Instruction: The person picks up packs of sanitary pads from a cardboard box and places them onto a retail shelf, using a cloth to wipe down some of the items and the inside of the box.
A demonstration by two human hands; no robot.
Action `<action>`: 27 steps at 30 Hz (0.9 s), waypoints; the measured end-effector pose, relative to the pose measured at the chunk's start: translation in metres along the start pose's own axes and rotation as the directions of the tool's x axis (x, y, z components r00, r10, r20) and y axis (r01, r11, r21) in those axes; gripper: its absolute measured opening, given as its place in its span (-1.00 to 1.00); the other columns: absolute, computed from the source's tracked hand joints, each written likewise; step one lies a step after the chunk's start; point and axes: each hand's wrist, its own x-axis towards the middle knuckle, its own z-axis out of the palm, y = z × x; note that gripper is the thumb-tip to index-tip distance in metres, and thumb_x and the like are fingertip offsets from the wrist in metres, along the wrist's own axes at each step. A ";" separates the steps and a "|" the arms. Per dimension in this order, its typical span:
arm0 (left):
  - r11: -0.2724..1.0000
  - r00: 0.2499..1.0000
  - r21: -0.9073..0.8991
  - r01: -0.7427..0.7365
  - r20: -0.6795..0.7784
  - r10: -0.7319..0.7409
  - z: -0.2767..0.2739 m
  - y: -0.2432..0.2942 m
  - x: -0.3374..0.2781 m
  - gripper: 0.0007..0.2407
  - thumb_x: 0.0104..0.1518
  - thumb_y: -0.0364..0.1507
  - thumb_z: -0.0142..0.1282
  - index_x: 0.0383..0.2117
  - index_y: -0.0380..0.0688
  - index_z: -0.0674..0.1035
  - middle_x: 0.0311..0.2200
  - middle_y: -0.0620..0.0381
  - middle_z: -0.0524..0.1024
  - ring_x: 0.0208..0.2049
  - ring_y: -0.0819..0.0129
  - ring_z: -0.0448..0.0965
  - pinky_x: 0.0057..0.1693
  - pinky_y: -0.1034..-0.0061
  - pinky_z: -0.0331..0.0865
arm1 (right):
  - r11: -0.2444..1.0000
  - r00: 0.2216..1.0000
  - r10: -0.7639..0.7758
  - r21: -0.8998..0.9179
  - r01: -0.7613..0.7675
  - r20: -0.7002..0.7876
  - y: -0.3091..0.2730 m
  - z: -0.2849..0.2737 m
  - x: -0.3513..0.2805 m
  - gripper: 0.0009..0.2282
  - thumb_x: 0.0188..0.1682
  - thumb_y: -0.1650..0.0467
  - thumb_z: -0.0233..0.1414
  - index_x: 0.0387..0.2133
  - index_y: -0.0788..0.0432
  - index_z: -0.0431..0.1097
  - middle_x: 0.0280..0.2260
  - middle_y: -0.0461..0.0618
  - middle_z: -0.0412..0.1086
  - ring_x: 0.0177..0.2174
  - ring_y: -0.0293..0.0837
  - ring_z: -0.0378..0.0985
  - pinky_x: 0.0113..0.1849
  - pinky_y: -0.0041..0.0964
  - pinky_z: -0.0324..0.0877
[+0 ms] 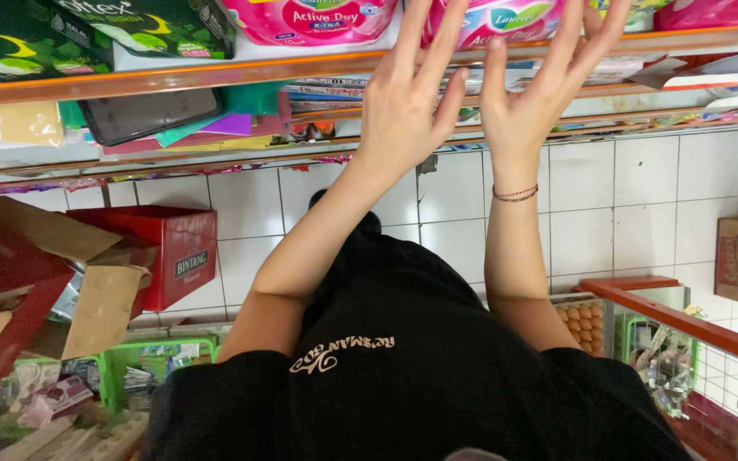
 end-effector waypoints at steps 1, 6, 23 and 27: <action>1.000 1.000 -0.005 -0.004 0.006 0.004 -0.002 0.000 -0.002 -0.45 0.31 -0.48 0.25 0.38 0.00 0.23 0.41 -0.02 0.04 -0.25 0.38 0.56 0.00 0.46 0.50 | 1.000 1.000 0.001 -0.021 -0.001 -0.002 0.001 -0.002 -0.001 -0.44 0.25 0.41 0.23 0.40 0.09 0.02 0.40 0.04 -0.29 0.29 0.02 0.11 0.27 -0.12 0.11; 0.999 1.000 -0.033 -0.004 0.020 0.004 -0.006 0.000 -0.003 -0.42 0.27 -0.51 0.23 0.39 0.00 0.20 0.42 0.03 0.04 -0.12 0.32 0.60 0.05 0.44 0.50 | 0.999 0.999 0.027 -0.032 -0.028 -0.021 0.010 -0.008 -0.002 -0.52 0.34 0.43 0.18 0.39 0.09 0.05 0.39 -0.05 -0.09 0.31 -0.02 0.02 0.28 -0.12 0.04; 0.996 0.997 -0.072 -0.054 0.055 0.058 -0.004 -0.002 0.000 -0.35 0.25 -0.47 0.21 0.44 0.02 0.11 0.44 0.11 0.03 -0.08 0.23 0.51 0.05 0.42 0.48 | 0.848 0.903 0.278 0.525 -0.071 -0.326 0.026 0.000 0.051 -0.90 0.08 0.63 0.06 -0.18 0.38 0.36 -0.24 -0.05 0.43 -0.25 -0.20 0.45 -0.13 -0.29 0.40; 0.998 0.993 -0.062 -0.030 0.110 0.037 -0.004 -0.004 0.000 -0.37 0.27 -0.47 0.19 0.45 0.02 0.14 0.46 0.11 0.05 -0.17 0.27 0.50 -0.01 0.44 0.46 | 0.877 0.915 0.257 0.472 -0.085 -0.312 0.031 -0.001 0.055 -0.93 0.04 0.62 0.12 -0.27 0.37 0.39 -0.30 -0.13 0.40 -0.35 -0.29 0.35 -0.24 -0.36 0.34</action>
